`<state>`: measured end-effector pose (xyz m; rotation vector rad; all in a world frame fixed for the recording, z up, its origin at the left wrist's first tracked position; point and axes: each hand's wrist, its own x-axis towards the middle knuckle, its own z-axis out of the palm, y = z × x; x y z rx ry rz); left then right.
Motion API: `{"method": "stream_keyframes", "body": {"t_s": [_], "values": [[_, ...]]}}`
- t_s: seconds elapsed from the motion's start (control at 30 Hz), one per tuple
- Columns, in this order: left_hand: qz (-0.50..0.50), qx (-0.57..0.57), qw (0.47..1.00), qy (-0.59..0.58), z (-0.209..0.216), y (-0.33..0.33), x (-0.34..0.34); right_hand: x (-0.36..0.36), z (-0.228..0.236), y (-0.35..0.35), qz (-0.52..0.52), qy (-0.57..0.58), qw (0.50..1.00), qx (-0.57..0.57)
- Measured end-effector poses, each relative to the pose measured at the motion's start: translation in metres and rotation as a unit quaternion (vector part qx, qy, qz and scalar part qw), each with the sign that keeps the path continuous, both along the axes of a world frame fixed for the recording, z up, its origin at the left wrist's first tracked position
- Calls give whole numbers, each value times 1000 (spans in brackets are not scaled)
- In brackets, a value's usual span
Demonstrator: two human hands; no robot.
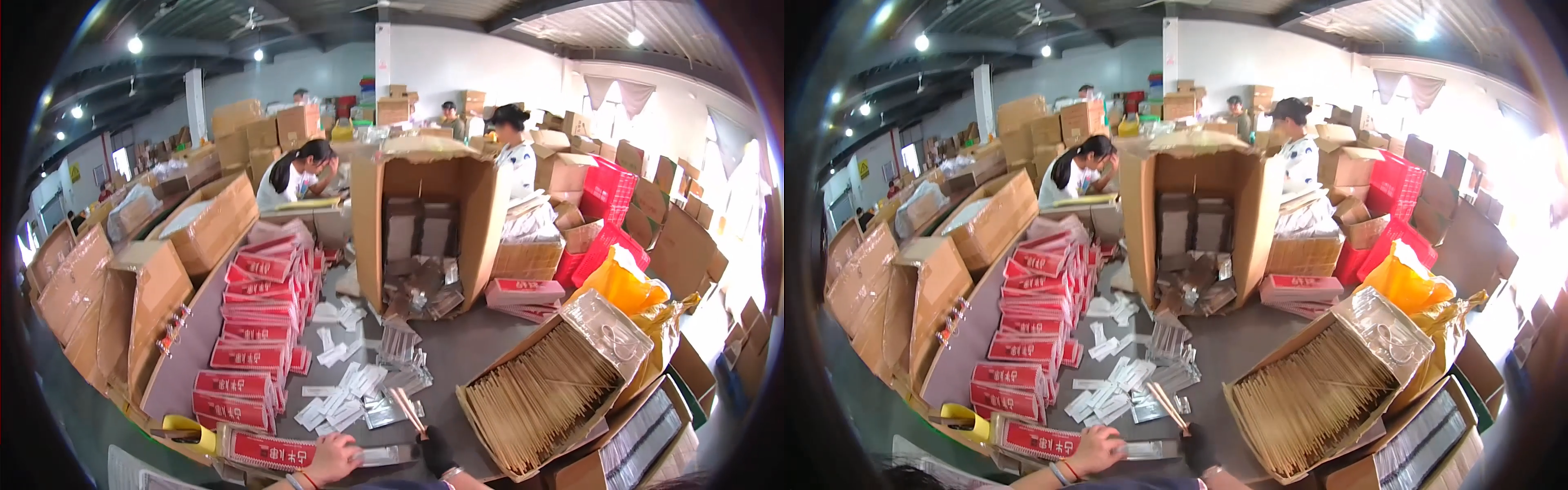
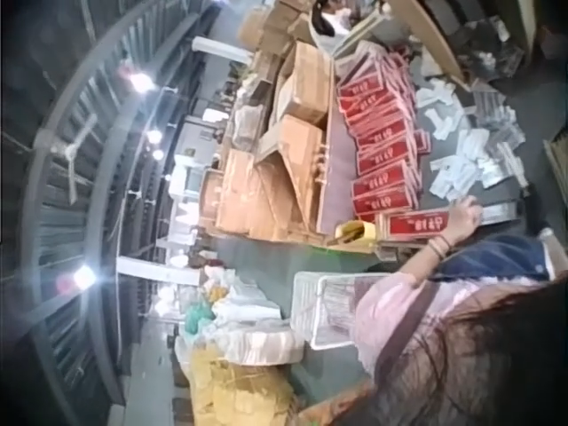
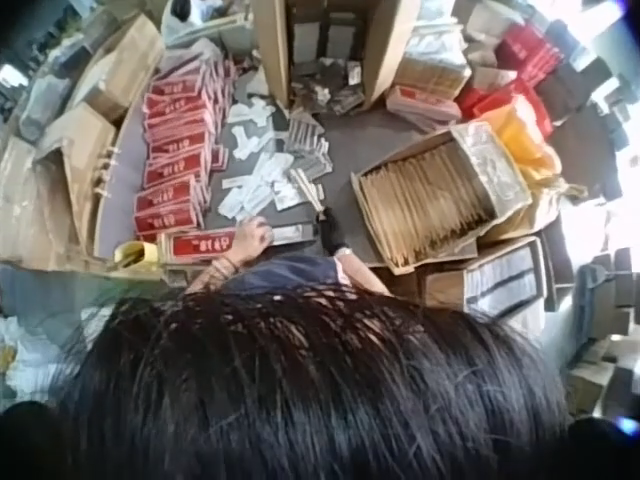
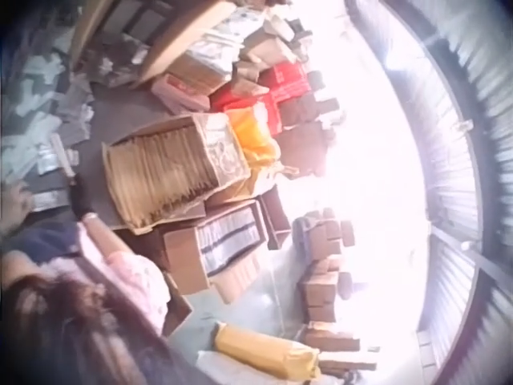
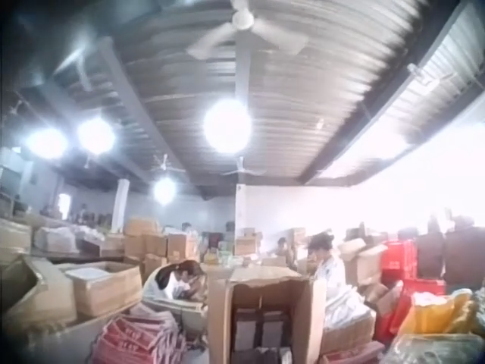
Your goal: Packing wooden chopsticks into individual plastic sleeves along with instructional cards.
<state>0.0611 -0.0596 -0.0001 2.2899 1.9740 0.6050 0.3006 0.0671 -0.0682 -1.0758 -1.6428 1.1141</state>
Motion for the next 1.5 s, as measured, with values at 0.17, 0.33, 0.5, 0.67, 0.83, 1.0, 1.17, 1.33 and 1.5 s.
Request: {"method": "stream_keyframes", "body": {"t_s": [0.17, 0.33, 0.5, 0.67, 0.83, 1.0, 1.17, 1.33, 1.5], "values": [[31, -86, 996, -14, 18, -19, -27, 15, 121, 20, 205, -248, 946, 33], [54, -88, 993, -64, 33, -17, -34, 28, 110, 39, 273, -396, 867, 127], [45, -20, 992, -116, 29, -15, -27, 12, 84, 32, 297, -417, 847, 141], [41, -35, 994, -99, 32, -4, 1, -8, 59, 16, 251, -237, 932, 112], [23, -78, 995, -55, 25, 2, 4, -39, 50, -15, 214, -191, 957, -44], [-21, -56, 998, -21, 30, 15, 1, -50, 88, -7, 261, -289, 896, 214], [-124, -145, 982, 12, 67, 28, -8, -43, 99, 8, 331, -372, 830, 251], [45, 21, 999, 5, 78, 43, -120, -12, 126, 25, 233, -450, 844, 175], [201, 46, 976, -70, 43, 9, -73, -13, 131, 11, 206, -443, 852, 187]]}}
